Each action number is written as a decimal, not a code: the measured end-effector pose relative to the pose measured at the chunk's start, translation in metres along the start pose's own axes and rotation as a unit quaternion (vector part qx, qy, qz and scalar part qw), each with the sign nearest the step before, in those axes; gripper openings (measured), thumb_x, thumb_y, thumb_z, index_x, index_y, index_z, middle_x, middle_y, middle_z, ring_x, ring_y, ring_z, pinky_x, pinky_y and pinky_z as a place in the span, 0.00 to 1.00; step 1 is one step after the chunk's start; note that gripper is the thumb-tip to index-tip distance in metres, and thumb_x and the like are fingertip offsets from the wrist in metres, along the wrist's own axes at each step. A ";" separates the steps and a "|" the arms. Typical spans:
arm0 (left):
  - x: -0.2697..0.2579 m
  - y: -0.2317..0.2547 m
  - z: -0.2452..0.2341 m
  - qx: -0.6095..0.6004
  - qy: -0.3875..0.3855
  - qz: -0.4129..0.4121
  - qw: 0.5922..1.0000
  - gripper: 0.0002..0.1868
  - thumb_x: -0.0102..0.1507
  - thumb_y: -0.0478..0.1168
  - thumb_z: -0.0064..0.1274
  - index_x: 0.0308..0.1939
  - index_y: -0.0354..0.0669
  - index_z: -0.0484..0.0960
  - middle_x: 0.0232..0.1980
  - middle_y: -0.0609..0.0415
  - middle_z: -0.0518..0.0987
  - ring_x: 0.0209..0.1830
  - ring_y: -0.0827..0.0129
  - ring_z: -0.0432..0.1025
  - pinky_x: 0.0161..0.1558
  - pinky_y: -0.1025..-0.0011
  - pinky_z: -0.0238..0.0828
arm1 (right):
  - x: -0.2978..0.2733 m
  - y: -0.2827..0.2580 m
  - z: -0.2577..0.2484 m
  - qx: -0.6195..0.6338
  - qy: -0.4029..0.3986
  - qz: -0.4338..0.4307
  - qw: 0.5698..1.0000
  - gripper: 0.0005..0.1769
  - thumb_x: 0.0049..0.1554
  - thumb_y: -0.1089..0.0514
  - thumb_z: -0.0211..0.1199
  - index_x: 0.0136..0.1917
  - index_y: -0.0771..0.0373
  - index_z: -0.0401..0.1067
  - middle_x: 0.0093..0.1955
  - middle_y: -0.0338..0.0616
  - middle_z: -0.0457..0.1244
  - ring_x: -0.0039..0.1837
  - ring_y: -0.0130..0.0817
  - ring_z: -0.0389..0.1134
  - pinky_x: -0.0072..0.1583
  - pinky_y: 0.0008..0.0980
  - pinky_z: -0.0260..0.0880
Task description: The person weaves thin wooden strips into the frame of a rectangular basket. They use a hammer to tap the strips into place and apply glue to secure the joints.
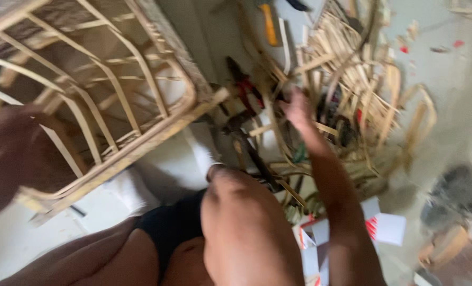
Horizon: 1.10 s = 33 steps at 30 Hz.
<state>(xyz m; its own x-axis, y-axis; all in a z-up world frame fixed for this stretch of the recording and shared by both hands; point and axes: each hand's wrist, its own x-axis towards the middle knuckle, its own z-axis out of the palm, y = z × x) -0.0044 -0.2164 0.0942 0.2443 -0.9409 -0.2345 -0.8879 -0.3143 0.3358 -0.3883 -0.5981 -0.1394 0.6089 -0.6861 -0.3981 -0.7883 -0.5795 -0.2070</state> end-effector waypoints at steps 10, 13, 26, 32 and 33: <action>-0.039 -0.067 0.023 -0.174 0.124 -0.023 0.977 0.14 0.75 0.41 0.45 0.59 0.35 0.77 0.33 0.50 0.81 0.14 0.72 0.65 0.12 0.71 0.61 | -0.060 -0.007 -0.073 0.123 0.189 -0.015 0.974 0.07 0.71 0.62 0.60 0.52 0.69 0.72 0.45 0.49 0.68 0.44 0.38 0.69 0.46 0.39 0.70; -0.040 -0.067 0.026 -0.172 0.146 -0.009 0.974 0.17 0.74 0.41 0.46 0.62 0.32 0.77 0.32 0.49 0.81 0.15 0.70 0.67 0.12 0.70 0.61 | -0.062 -0.060 -0.112 0.249 0.266 -0.206 0.908 0.09 0.76 0.68 0.51 0.63 0.82 0.62 0.58 0.63 0.66 0.60 0.44 0.70 0.64 0.42 0.73; -0.051 -0.041 0.019 -0.035 0.117 -0.002 0.992 0.23 0.69 0.29 0.47 0.68 0.24 0.68 0.33 0.44 0.79 0.23 0.64 0.74 0.17 0.70 0.72 | -0.062 -0.364 -0.167 0.494 -0.389 -0.151 0.763 0.31 0.66 0.57 0.52 0.80 0.65 0.52 0.41 0.47 0.71 0.30 0.28 0.70 0.31 0.23 0.72; -0.047 -0.030 0.018 -0.082 0.114 -0.035 0.989 0.27 0.61 0.34 0.52 0.63 0.28 0.68 0.41 0.44 0.78 0.31 0.59 0.77 0.23 0.64 0.75 | -0.052 -0.384 -0.151 0.500 -0.459 -0.108 0.727 0.31 0.65 0.56 0.56 0.78 0.66 0.55 0.45 0.52 0.71 0.38 0.30 0.74 0.36 0.22 0.73; -0.043 -0.030 0.020 -0.095 0.133 -0.029 0.986 0.26 0.61 0.35 0.52 0.62 0.29 0.68 0.43 0.43 0.78 0.33 0.58 0.78 0.25 0.64 0.75 | -0.051 -0.384 -0.149 0.505 -0.469 -0.099 0.718 0.32 0.65 0.57 0.57 0.79 0.65 0.56 0.44 0.53 0.71 0.40 0.30 0.75 0.38 0.22 0.75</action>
<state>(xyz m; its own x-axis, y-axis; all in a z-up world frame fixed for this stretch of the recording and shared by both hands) 0.0037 -0.1636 0.0759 0.4090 -0.9123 -0.0201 -0.7865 -0.3636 0.4993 -0.1037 -0.4058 0.0936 0.7637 0.2373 -0.6004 -0.6452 0.3148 -0.6962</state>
